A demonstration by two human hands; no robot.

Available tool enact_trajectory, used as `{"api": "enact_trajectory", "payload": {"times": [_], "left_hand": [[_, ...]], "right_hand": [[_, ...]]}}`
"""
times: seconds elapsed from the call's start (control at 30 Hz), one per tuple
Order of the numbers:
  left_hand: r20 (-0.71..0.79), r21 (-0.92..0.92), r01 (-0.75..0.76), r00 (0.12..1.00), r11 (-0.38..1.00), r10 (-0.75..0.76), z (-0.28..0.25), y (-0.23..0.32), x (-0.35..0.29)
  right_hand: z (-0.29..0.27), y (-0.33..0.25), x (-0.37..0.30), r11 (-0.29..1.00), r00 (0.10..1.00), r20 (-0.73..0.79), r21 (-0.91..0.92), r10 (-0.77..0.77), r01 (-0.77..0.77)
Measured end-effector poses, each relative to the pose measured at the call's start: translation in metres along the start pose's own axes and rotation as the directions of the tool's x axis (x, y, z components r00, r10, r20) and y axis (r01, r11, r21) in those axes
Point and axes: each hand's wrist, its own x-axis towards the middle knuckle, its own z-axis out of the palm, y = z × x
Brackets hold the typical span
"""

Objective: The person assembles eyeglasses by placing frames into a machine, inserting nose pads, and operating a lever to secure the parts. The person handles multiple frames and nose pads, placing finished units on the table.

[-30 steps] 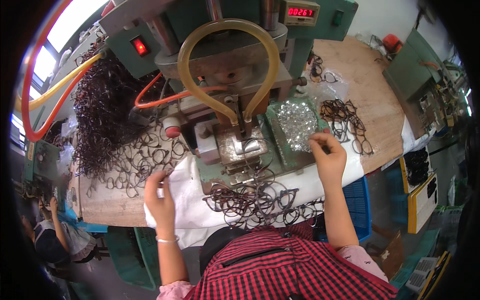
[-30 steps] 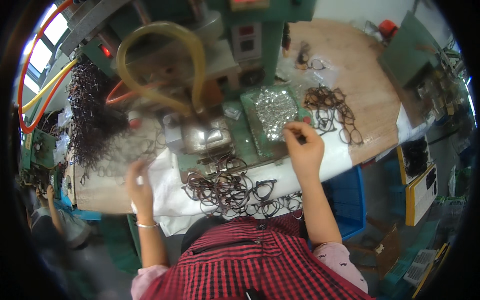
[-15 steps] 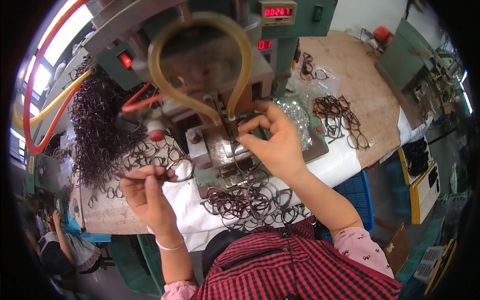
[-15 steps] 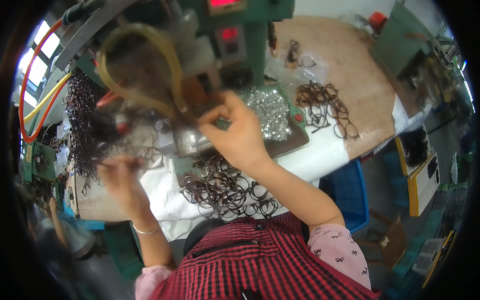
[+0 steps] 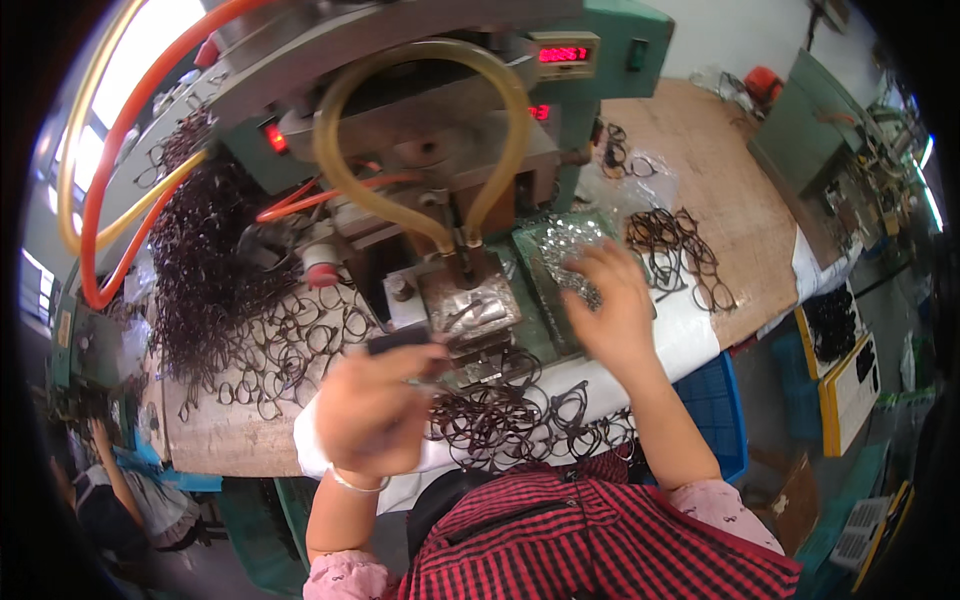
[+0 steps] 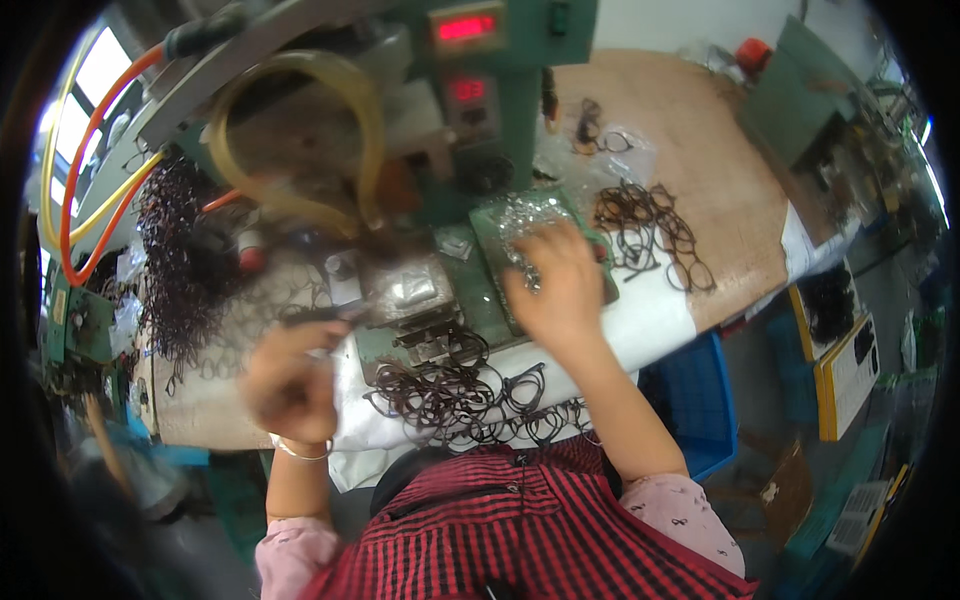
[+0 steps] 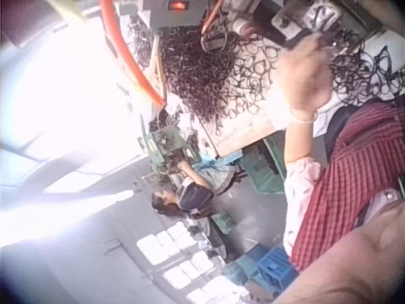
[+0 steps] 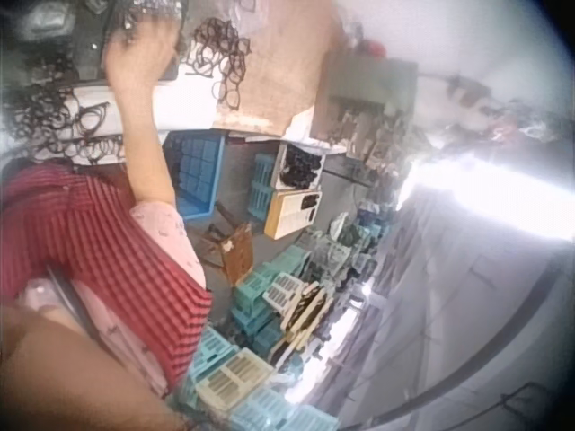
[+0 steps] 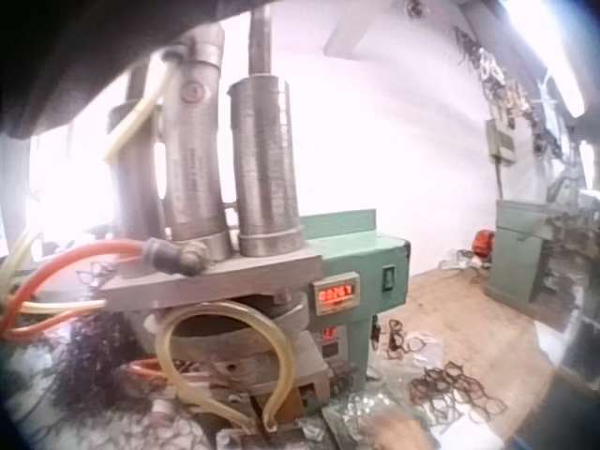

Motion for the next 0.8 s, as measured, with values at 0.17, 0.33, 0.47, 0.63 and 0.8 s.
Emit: {"api": "enact_trajectory", "payload": {"times": [0.17,0.33,0.47,0.63,0.8], "left_hand": [[0.134,0.153,-0.47,0.881,0.869,0.453,0.038,-0.01,0.005],[0.237,0.201,-0.513,0.852,0.835,0.467,0.041,-0.008,0.008],[0.171,0.21,-0.481,0.875,0.851,0.453,0.04,-0.013,0.001],[0.099,0.231,-0.352,0.936,0.907,0.338,0.033,0.001,-0.021],[-0.507,0.587,0.329,0.861,0.74,0.02,-0.047,-0.001,-0.086]], "right_hand": [[0.031,0.057,-0.011,0.994,0.999,-0.04,-0.111,-0.026,0.022],[0.028,0.053,0.007,0.976,0.982,0.005,0.115,0.187,-0.187],[0.04,0.063,-0.005,0.934,0.968,-0.057,0.282,0.245,-0.22],[0.044,0.059,-0.009,0.85,0.942,0.028,0.422,0.335,-0.315],[0.038,0.059,-0.016,0.749,0.919,0.102,0.548,0.381,-0.372]]}}
